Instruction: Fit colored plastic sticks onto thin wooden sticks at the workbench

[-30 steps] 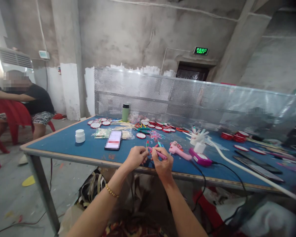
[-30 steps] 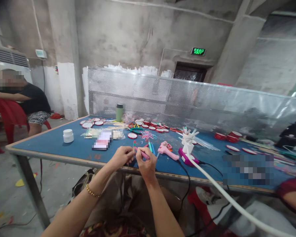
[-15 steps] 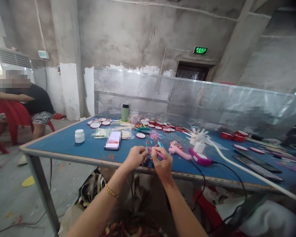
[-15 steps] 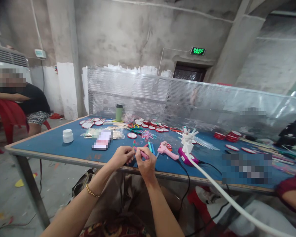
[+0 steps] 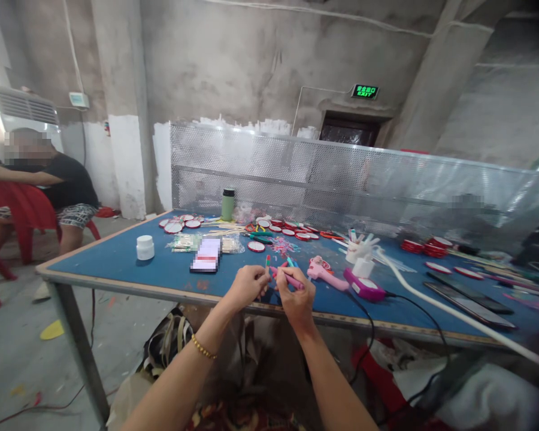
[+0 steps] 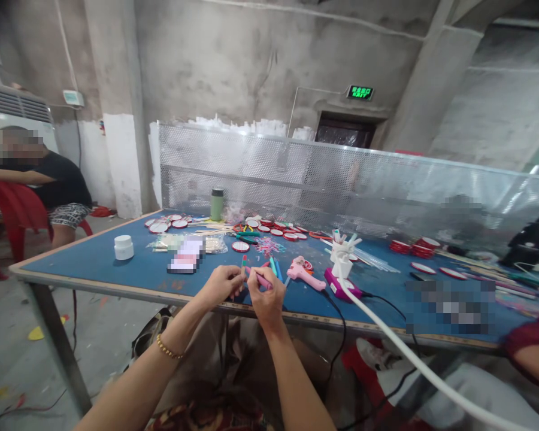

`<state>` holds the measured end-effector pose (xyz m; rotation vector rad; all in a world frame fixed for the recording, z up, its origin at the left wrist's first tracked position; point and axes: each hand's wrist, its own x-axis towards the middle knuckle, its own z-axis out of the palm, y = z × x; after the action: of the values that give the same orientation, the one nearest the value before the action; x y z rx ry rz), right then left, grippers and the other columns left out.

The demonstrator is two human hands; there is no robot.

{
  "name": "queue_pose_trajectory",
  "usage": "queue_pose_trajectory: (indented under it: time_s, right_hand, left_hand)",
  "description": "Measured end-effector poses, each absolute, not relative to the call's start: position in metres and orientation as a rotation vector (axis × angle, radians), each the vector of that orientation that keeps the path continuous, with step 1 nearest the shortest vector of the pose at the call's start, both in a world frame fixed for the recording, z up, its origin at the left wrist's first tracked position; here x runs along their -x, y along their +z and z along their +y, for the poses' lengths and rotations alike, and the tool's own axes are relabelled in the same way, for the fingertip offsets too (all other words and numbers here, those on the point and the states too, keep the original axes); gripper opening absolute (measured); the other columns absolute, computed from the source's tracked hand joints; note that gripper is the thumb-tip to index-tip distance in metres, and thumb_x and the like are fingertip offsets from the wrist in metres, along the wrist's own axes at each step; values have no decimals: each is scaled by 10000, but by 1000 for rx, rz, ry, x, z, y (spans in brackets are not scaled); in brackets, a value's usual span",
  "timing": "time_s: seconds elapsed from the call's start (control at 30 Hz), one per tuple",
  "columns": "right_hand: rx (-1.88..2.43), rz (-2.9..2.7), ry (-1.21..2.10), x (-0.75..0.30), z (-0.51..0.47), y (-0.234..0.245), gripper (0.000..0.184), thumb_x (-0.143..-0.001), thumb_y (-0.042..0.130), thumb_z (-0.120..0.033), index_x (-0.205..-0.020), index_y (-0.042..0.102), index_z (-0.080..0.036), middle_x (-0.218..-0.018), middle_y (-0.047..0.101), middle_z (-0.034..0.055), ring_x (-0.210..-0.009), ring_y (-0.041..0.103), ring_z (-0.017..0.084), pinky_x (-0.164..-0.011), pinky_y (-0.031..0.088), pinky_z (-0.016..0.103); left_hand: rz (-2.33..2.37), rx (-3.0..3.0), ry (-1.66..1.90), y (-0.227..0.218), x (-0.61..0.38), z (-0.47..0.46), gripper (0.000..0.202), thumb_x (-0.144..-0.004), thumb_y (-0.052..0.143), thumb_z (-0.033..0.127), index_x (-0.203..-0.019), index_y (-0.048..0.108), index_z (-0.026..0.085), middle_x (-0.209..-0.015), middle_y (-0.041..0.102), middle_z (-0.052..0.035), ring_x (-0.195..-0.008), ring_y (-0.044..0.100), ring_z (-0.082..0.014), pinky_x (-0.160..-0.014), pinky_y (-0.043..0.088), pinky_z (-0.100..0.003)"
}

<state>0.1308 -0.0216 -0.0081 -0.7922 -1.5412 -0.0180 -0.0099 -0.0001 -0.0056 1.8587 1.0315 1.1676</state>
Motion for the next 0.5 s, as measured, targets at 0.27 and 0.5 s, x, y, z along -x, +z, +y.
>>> queue_pose_trajectory:
  time_s: [0.27,0.5]
  right_hand:
    - [790,-1548,-20,-131,-22,-7,164,-909,554,-271,-786,637,-204,-717,664,-3,-627,651,150,-612,540,278]
    - [779,-1546,-3,-130,-22,-7,163,-910,556,-272,-792,641,-199,-714,659,-1,-634,650,149,-609,544,272]
  left_hand:
    - [1031,-1843,1180,-5,10,0,320,-833,488,368,-595,535,159,-515,556,7,-458,516,-102,-454,412,-192]
    - [1023,-1827,1173,-6,10,1,313,-831,488,377,-609,537,161,-519,550,10,-460,514,-102,-449,406,-190]
